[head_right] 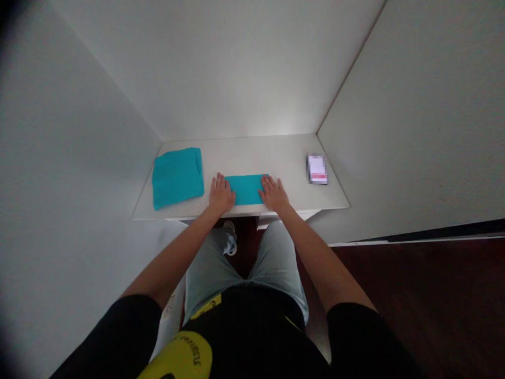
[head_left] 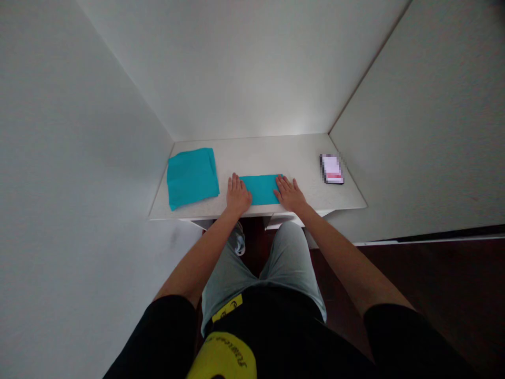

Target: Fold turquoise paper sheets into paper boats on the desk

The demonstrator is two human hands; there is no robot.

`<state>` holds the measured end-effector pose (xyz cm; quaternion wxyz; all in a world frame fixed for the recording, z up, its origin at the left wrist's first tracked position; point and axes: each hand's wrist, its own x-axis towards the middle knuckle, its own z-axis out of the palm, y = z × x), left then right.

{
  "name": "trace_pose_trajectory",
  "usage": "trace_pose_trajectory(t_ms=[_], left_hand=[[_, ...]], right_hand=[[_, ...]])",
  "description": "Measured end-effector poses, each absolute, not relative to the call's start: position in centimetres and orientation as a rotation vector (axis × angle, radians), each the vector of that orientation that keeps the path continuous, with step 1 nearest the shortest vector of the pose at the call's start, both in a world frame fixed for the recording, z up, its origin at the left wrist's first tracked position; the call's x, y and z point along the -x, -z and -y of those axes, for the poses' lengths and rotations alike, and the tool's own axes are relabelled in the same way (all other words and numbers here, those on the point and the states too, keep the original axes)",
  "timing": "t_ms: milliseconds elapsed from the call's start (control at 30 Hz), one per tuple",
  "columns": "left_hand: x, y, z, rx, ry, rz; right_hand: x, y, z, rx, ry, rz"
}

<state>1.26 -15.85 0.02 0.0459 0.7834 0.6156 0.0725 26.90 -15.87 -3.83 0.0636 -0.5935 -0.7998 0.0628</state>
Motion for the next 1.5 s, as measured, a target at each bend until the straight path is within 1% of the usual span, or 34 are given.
trace_pose_trajectory(t_ms=[67, 133, 233, 467, 667, 900, 1033, 1267, 1500], left_hand=[[-3.7, -0.3, 15.8, -2.440, -0.227, -1.837], [-5.9, -0.2, 15.9, -2.500, -0.206, -1.679], [-7.4, 0.5, 16.0, -2.507, -0.160, -1.550], [-2.7, 1.2, 15.1, -2.447, -0.226, -1.681], [-0.5, 0.9, 14.8, -2.403, -0.278, -1.704], [0.1, 0.9, 14.9, -2.258, -0.495, -1.762], [0.2, 0.9, 15.0, -2.253, -0.531, -1.740], [-0.1, 0.6, 15.6, -2.382, -0.449, -1.613], [0.2, 0.4, 15.7, -2.470, -0.340, -1.452]], right_hand=[[-26.8, 3.7, 15.8, 1.812, -0.168, 2.430], [-26.7, 3.7, 15.8, 1.833, -0.138, 2.444], [-26.7, 3.7, 15.8, 1.845, -0.100, 2.448], [-26.7, 3.7, 15.9, 1.838, -0.106, 2.447], [-26.8, 2.7, 16.5, 1.719, -0.104, 2.508], [-27.9, 2.3, 20.7, 1.555, -0.134, 2.574], [-28.5, 2.5, 23.2, 1.499, -0.151, 2.579], [-27.2, 1.6, 23.4, 1.746, -0.226, 2.263], [-25.6, 1.3, 21.1, 1.924, -0.151, 2.079]])
